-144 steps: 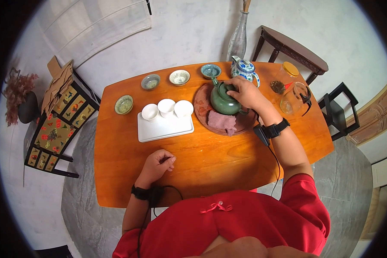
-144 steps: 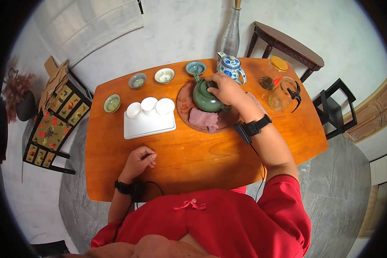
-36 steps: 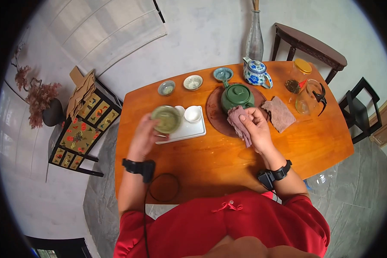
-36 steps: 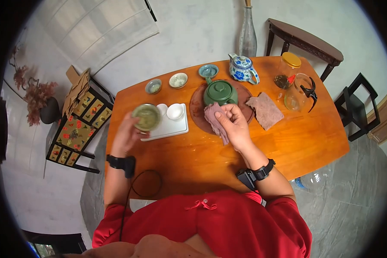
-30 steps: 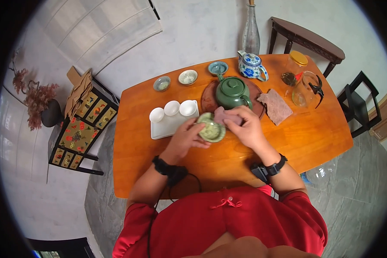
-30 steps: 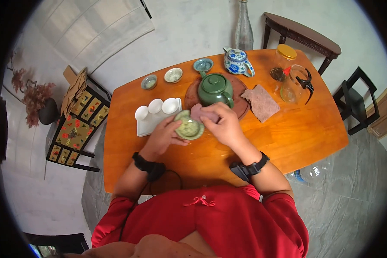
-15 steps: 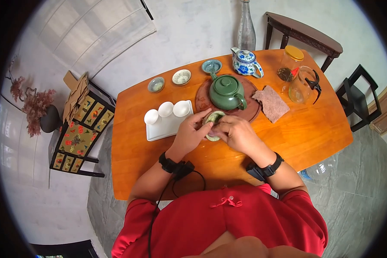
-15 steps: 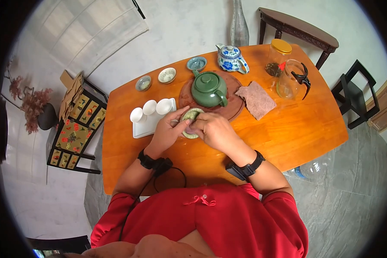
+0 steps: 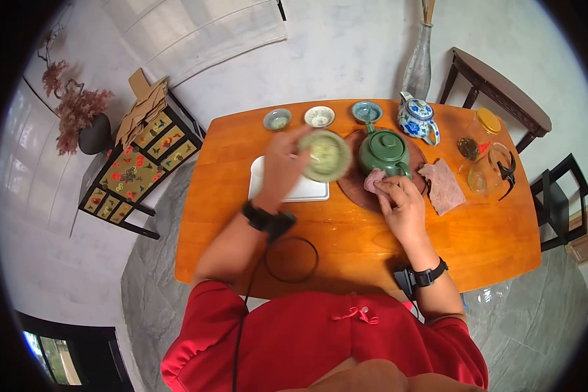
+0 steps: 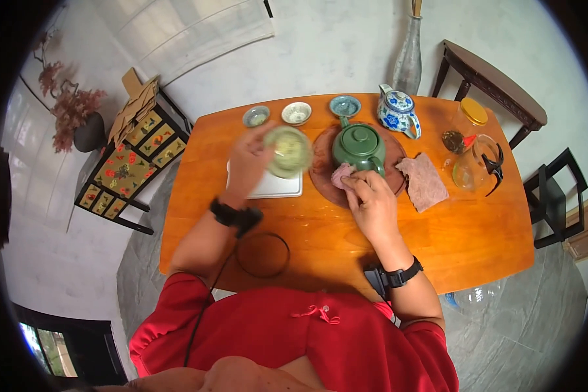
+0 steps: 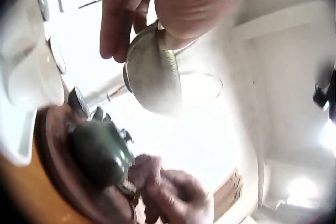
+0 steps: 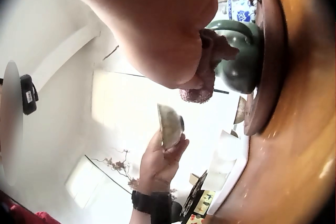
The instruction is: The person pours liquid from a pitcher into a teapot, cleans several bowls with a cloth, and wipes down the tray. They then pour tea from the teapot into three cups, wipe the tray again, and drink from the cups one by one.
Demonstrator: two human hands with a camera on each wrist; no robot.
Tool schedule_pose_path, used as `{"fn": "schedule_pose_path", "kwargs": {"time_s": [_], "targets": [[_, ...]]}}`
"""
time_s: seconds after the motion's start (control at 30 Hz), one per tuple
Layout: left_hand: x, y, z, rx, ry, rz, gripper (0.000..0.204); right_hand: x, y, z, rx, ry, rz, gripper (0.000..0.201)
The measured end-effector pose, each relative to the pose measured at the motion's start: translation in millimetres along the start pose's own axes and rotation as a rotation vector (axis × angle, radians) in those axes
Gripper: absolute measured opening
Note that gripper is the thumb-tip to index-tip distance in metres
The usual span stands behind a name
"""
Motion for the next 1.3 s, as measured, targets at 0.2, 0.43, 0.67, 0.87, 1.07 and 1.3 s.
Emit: {"fn": "schedule_pose_path", "kwargs": {"time_s": [0.2, 0.43, 0.67, 0.87, 1.07, 1.3], "targets": [[70.2, 76.8, -110.1, -0.137, -0.247, -0.465, 0.029, -0.2, -2.9, 7.8, 0.040, 0.093, 0.006, 0.021], [182.4, 126.5, -179.5, -0.300, 0.078, -0.698, 0.021, 0.4, -0.9, 10.0, 0.035, 0.090, 0.011, 0.020], [238.4, 125.8, -152.0, -0.254, -0.080, -0.864, 0.024, -4.4, -2.7, 12.5, 0.044, 0.085, 0.020, 0.017], [166.2, 121.9, -122.0, -0.619, 1.168, -0.110, 0.024, -2.4, 0.8, 6.9, 0.011, 0.102, 0.007, 0.017], [150.2, 168.4, -53.3, -0.101, 1.120, -0.069, 0.024, -1.4, 0.3, 7.1, 0.008, 0.112, -0.006, 0.018], [181.5, 199.6, -51.3, 0.142, 1.169, -0.378, 0.019, -5.9, -1.7, 3.8, -0.013, 0.135, 0.003, 0.019]]}}
Point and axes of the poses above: each hand's wrist, its own y-axis towards the middle knuckle, its own z-axis out of the palm, x = y × z, the point moved 3 cm from there along y, towards the middle knuckle, and after that the axes turned 11 degrees about -z, right-handed, at the moved point
